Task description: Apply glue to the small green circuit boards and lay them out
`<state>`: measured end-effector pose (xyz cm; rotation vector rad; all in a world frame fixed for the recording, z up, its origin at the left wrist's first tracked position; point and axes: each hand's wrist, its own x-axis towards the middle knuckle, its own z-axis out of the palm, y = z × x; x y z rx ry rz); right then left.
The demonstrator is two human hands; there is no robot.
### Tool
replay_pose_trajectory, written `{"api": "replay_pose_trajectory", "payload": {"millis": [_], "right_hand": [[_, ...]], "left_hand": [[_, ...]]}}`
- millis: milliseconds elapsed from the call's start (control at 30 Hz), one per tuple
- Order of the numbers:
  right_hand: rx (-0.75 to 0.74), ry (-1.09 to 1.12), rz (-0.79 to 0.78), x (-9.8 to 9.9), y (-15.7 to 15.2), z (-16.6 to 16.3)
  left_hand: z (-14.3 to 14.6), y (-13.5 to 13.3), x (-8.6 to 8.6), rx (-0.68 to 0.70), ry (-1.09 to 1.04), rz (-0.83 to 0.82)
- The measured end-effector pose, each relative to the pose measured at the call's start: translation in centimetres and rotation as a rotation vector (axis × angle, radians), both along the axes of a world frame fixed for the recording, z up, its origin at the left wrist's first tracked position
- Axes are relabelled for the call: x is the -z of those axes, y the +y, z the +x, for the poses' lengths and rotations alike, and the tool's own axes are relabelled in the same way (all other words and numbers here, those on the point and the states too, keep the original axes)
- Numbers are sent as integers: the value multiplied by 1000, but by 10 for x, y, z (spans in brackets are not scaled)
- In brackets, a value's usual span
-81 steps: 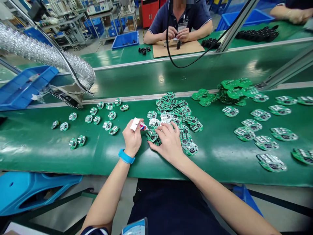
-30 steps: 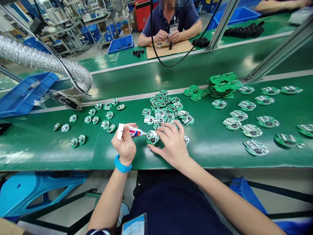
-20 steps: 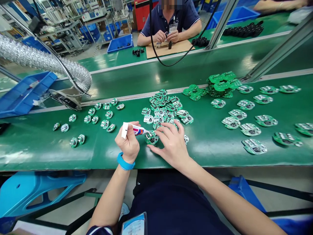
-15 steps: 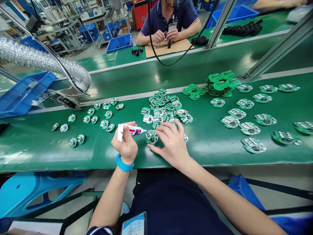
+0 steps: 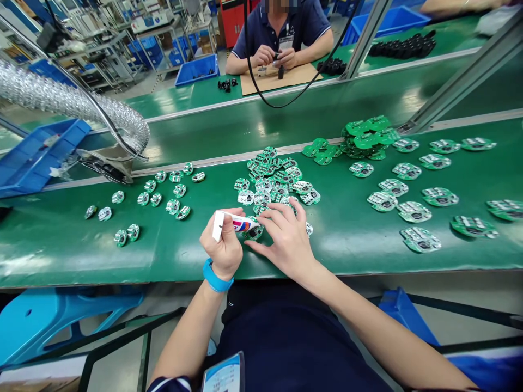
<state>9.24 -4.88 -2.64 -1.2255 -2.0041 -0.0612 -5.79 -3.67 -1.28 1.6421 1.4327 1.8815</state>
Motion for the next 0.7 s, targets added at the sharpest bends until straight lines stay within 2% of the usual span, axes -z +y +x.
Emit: {"api": "replay_pose_trajectory", "payload": {"millis": [133, 333, 500, 633, 700], "right_hand": [[8, 9, 6, 1, 1, 2], [12, 13, 17, 1, 1, 3], [20, 16, 4, 2, 1, 6], [62, -9, -23, 0, 0, 18], [107, -26, -18, -2, 2, 34]], "left_hand": [[-2, -6, -3, -14, 39, 70], [-1, -15, 2, 91, 94, 47], [-3, -14, 0, 35, 211, 108], [1, -18, -14, -124, 4, 60], [0, -17, -21, -150, -147, 10]]}}
